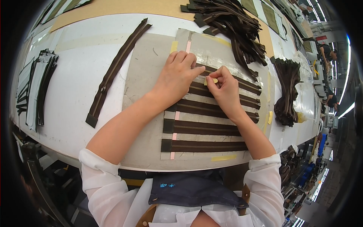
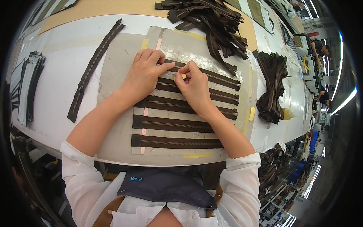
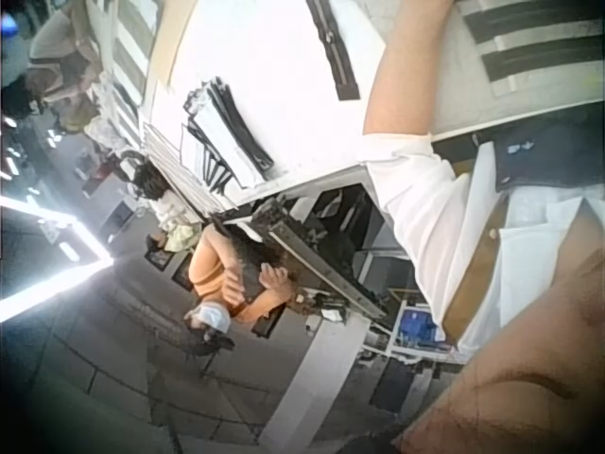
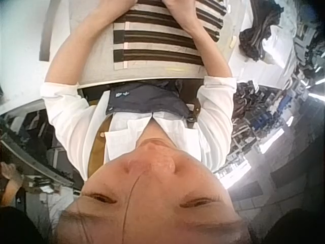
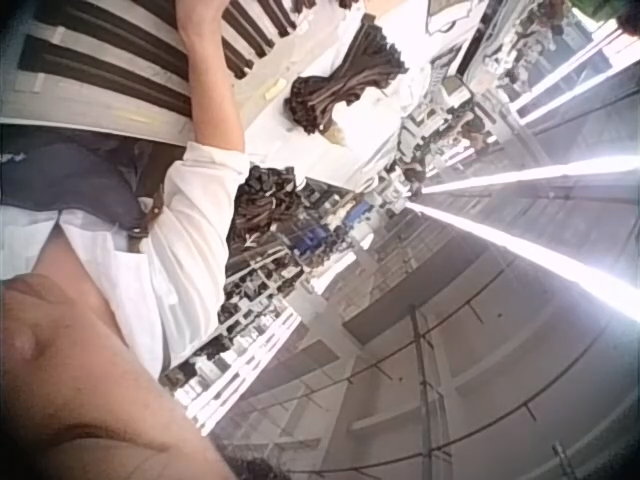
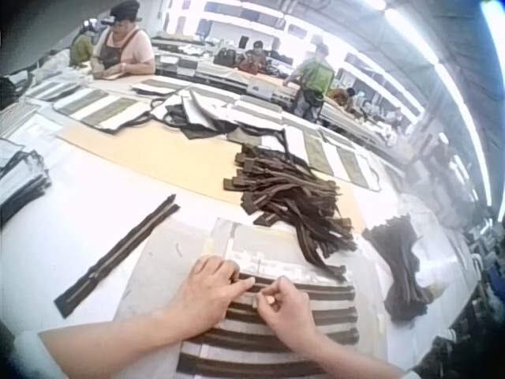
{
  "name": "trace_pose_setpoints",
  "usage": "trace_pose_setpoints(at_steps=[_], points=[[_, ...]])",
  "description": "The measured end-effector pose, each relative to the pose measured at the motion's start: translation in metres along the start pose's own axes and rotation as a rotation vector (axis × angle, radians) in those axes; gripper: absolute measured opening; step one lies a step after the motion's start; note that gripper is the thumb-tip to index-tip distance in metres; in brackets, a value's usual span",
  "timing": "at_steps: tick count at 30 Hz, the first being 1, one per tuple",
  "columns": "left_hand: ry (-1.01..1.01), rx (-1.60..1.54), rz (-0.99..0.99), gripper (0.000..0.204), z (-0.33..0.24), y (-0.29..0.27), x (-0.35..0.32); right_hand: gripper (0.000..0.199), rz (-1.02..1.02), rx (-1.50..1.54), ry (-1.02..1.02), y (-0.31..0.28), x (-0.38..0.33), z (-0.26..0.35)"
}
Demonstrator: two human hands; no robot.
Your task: Arranging and grouping leather strips on a template/mat in a workshop environment.
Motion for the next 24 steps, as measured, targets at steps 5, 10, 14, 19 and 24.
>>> trace_pose_setpoints(at_steps=[5,10,14,19,24], points=[[0.003,0.006,-0.006,0.037,-0.001,0.000,0.000,0.016,-0.033,0.021,-0.016,-0.001,0.002,-0.008],[0.009,0.006,-0.012,0.037,-0.001,-0.001,0.000,0.015,-0.055,0.193,0.021,-0.005,0.000,-0.005],[0.006,0.008,-0.008,0.037,0.000,-0.001,0.000,0.013,0.065,0.218,0.118,-0.009,-0.011,-0.001],[0.006,0.011,-0.009,0.037,0.000,0.000,0.000,0.013,0.148,0.245,0.168,-0.006,-0.023,0.001],[0.014,0.010,-0.026,0.038,0.000,-0.001,0.000,0.012,0.143,0.233,0.177,-0.005,-0.028,-0.001]])
Point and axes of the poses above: each hand's wrist, its own x-axis towards the middle knuckle, its own y-axis out of the palm, z = x × y, the point moved 4 cm from there along x, towards the middle knuckle, and after that the axes turned 5 degrees about z, right-handed, at the moved point
